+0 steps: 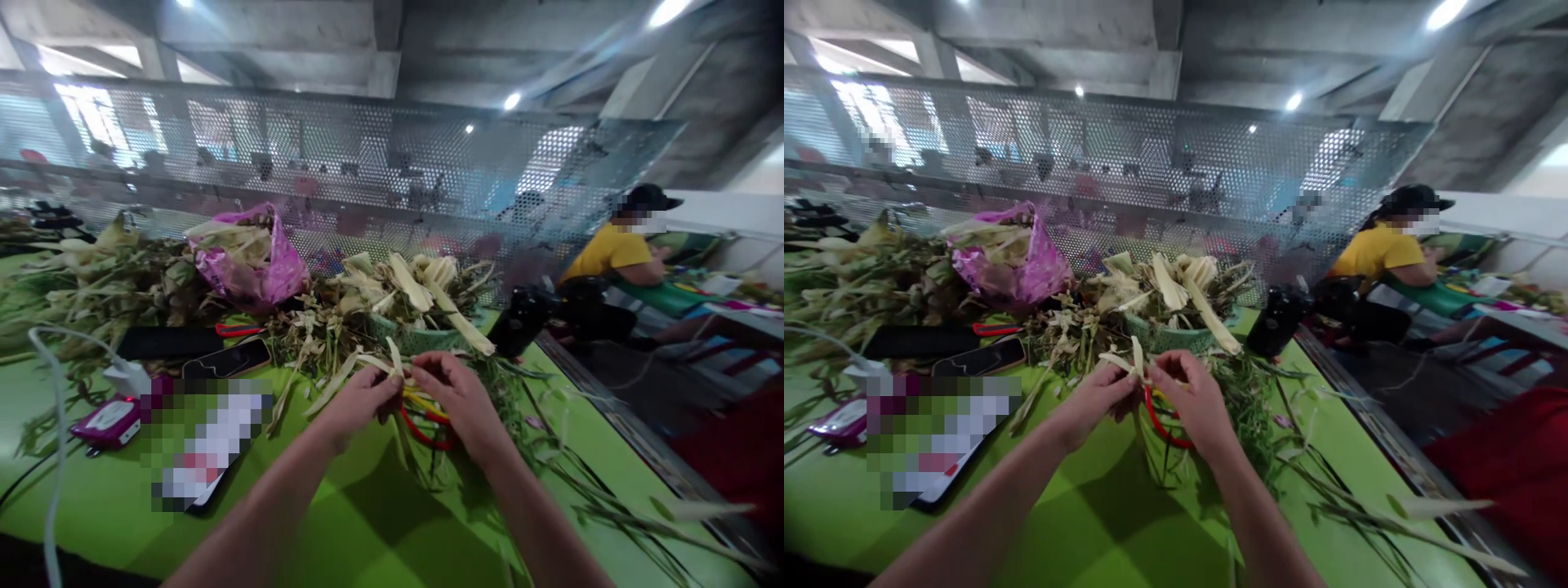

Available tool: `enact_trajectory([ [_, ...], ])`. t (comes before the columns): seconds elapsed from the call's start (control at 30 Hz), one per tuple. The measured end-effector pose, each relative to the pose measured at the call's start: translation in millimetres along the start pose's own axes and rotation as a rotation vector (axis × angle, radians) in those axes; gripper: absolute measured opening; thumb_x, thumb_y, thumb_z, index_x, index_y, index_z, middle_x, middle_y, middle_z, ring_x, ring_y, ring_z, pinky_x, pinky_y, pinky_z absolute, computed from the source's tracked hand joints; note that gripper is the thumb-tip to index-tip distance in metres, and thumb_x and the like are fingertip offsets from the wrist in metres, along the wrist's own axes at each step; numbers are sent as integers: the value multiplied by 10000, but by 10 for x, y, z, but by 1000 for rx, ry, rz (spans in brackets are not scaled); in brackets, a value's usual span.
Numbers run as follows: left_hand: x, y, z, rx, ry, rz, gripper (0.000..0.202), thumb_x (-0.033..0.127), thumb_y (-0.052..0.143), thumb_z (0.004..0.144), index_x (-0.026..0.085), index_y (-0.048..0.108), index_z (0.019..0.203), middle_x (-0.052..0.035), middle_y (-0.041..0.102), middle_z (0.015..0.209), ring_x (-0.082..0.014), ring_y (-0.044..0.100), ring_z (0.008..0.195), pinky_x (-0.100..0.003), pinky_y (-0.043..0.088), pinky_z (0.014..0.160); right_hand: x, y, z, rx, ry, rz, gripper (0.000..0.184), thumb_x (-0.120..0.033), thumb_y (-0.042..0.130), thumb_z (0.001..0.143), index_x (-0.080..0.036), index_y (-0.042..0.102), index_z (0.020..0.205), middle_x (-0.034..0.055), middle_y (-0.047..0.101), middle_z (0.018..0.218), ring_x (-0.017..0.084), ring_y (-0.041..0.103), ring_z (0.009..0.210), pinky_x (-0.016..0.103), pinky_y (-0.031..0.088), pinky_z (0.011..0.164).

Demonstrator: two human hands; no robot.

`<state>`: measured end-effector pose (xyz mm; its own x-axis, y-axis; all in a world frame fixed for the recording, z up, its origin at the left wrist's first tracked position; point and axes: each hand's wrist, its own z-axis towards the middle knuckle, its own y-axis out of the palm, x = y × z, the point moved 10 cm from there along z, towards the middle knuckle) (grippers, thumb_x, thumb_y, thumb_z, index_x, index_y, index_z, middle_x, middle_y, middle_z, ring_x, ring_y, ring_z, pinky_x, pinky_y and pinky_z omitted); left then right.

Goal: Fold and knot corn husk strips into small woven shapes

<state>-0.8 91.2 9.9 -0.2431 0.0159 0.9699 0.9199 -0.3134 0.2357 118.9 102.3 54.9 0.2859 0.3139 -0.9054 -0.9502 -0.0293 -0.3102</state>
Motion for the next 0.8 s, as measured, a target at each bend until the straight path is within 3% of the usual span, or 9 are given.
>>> enact_trajectory([
  [0.13, 25, -123, -9, 77, 15, -62, 363, 529, 511, 835, 181, 570, 752, -7, 551, 638, -109, 442, 527, -240, 338, 502, -21, 110, -23, -85, -10, -118, 238, -409, 658, 774, -183, 599, 728, -16, 573, 660, 151, 515, 643, 272, 409, 627],
  [0.23, -26, -176, -14, 125, -40, -48, 300, 482, 555, 813, 187, 578, 761, 1, 547, 644, -113, 440, 542, -233, 322, 496, 31, 132, -26, -90, 23, -38, 237, -403, 670, 765, -183, 592, 721, -15, 568, 660, 147, 511, 637, 275, 406, 623],
  [0.37, -92, -224, -12, 179, -88, -89, 244, 417, 600, 788, 183, 578, 724, 28, 494, 639, -99, 410, 580, -216, 345, 565, 220, 129, -35, -68, 169, 117, 284, -424, 727, 702, -182, 580, 709, -17, 556, 608, 133, 492, 551, 260, 384, 530],
  [0.5, -80, -174, -1, 132, -73, -138, 205, 378, 604, 795, 177, 640, 816, 3, 573, 771, -107, 452, 691, -223, 400, 696, 313, 131, -51, -50, 241, 238, 314, -428, 776, 646, -183, 585, 692, -19, 564, 586, 121, 488, 514, 251, 390, 500],
  [0.7, -30, -82, 1, 61, -63, -57, 272, 397, 584, 828, 180, 680, 960, -21, 635, 826, -130, 504, 739, -246, 411, 730, 223, 244, -67, -145, 235, 366, 269, -373, 755, 703, -208, 682, 902, 30, 663, 812, 174, 607, 761, 300, 496, 705],
  [0.8, -5, 29, 5, -34, -24, -34, 322, 422, 611, 816, 179, 687, 1012, -37, 662, 896, -152, 541, 815, -268, 412, 812, 230, 228, -69, -103, 248, 442, 241, -358, 775, 683, -202, 675, 836, 20, 654, 769, 147, 593, 689, 272, 497, 648],
])
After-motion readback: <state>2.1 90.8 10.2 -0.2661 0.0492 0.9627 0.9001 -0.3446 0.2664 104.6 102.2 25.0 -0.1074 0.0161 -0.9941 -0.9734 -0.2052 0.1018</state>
